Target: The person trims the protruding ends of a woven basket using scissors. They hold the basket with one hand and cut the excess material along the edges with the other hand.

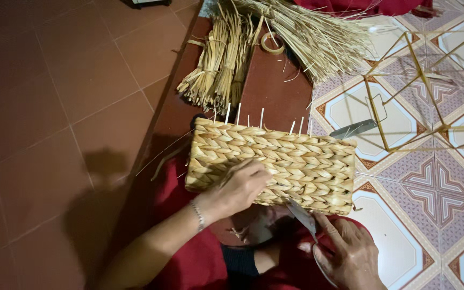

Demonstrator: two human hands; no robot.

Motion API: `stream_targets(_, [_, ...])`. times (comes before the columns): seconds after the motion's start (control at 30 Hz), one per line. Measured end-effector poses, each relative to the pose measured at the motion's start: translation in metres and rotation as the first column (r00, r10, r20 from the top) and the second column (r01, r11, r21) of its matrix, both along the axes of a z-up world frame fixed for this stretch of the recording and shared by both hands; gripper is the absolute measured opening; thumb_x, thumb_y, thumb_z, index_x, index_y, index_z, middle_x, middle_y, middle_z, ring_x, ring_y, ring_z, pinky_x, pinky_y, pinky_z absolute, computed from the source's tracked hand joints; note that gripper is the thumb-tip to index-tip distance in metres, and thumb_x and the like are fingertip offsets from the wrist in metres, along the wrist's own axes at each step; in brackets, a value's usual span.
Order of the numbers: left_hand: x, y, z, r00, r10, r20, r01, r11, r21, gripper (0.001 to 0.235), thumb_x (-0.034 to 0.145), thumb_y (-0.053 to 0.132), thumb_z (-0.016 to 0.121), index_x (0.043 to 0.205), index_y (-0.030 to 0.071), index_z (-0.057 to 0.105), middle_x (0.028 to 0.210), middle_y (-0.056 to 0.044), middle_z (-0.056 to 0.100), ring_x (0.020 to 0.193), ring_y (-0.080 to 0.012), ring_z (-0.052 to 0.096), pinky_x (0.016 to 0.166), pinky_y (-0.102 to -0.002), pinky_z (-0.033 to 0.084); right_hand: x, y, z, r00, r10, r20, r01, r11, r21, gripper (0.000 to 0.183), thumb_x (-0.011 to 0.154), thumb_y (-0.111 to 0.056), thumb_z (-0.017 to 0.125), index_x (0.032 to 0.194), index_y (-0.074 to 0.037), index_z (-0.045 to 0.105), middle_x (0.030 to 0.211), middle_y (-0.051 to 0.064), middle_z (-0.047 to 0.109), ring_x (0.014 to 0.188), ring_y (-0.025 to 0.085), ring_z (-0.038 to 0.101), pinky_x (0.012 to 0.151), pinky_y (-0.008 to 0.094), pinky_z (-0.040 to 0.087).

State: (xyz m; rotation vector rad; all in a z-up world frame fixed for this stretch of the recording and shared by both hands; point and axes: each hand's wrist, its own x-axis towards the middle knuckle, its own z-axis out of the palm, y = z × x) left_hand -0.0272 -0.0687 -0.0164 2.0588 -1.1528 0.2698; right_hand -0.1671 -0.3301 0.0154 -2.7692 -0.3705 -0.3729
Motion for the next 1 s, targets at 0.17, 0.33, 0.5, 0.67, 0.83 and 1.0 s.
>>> stream_targets(0.17, [0.012, -0.011, 0.0, 0.984, 0.066, 0.166, -0.104, 0.968, 0.228, 0.013, 0.083, -0.01, 0.066, 0.091, -0.001, 0.066, 0.098, -0.013, 0.06, 0.095, -0.0229, 0.061, 0.084, -0.037, 0.055, 0.009, 0.006, 0.006, 0.996, 0.019, 0.086, -0.023, 0.999, 0.046, 0.071, 0.062, -0.03, 0.084, 0.128, -0.013, 0.064, 0.079, 0.006, 0.061, 0.069, 0.028, 0.062, 0.066, 0.042, 0.051])
stream_targets(0.33, [0.018, -0.013, 0.011, 0.985, 0.032, 0.169, -0.077, 0.96, 0.27, 0.015, 0.079, -0.014, 0.064, 0.089, -0.003, 0.063, 0.099, -0.014, 0.059, 0.098, -0.0238, 0.06, 0.089, -0.037, 0.054, 0.017, 0.01, 0.011, 0.998, -0.008, 0.066, 0.008, 1.0, -0.005, 0.074, 0.06, -0.036, 0.088, 0.127, -0.013, 0.067, 0.073, 0.008, 0.06, 0.062, 0.028, 0.06, 0.059, 0.042, 0.049])
stream_targets(0.5, [0.026, -0.007, 0.012, 0.997, 0.011, 0.072, -0.036, 0.932, 0.361, 0.018, 0.076, -0.015, 0.061, 0.091, -0.004, 0.064, 0.097, -0.014, 0.058, 0.091, -0.0234, 0.058, 0.087, -0.037, 0.053, 0.019, 0.013, 0.011, 0.995, 0.003, 0.095, -0.002, 1.0, -0.007, 0.073, 0.062, -0.037, 0.086, 0.128, -0.013, 0.066, 0.076, 0.008, 0.06, 0.064, 0.027, 0.06, 0.06, 0.041, 0.049])
stream_targets(0.67, [0.021, -0.008, 0.006, 0.989, -0.055, 0.137, 0.004, 0.938, 0.348, 0.005, 0.095, -0.005, 0.063, 0.097, -0.001, 0.065, 0.096, -0.014, 0.06, 0.092, -0.0219, 0.059, 0.082, -0.035, 0.054, 0.02, 0.013, 0.011, 0.998, -0.032, 0.05, 0.035, 0.998, -0.049, 0.075, 0.062, -0.041, 0.087, 0.128, -0.014, 0.067, 0.073, 0.008, 0.059, 0.063, 0.027, 0.06, 0.057, 0.042, 0.048])
stream_targets(0.83, [0.021, -0.014, 0.004, 0.978, -0.025, 0.206, -0.05, 0.936, 0.348, 0.01, 0.088, -0.007, 0.058, 0.096, -0.003, 0.064, 0.098, -0.016, 0.061, 0.093, -0.022, 0.059, 0.083, -0.037, 0.055, 0.021, 0.013, 0.013, 0.996, -0.005, 0.084, 0.01, 0.998, -0.055, 0.075, 0.061, -0.037, 0.087, 0.129, -0.013, 0.066, 0.077, 0.009, 0.06, 0.066, 0.029, 0.061, 0.061, 0.042, 0.049])
stream_targets(1.0, [0.028, -0.017, 0.001, 0.991, 0.01, 0.131, -0.061, 0.917, 0.395, 0.01, 0.084, -0.009, 0.052, 0.089, -0.003, 0.057, 0.09, -0.014, 0.053, 0.082, -0.0222, 0.053, 0.075, -0.038, 0.052, 0.021, 0.013, 0.014, 0.993, 0.009, 0.12, -0.005, 0.999, -0.034, 0.074, 0.061, -0.038, 0.087, 0.127, -0.011, 0.066, 0.081, 0.011, 0.062, 0.068, 0.03, 0.062, 0.061, 0.042, 0.049])
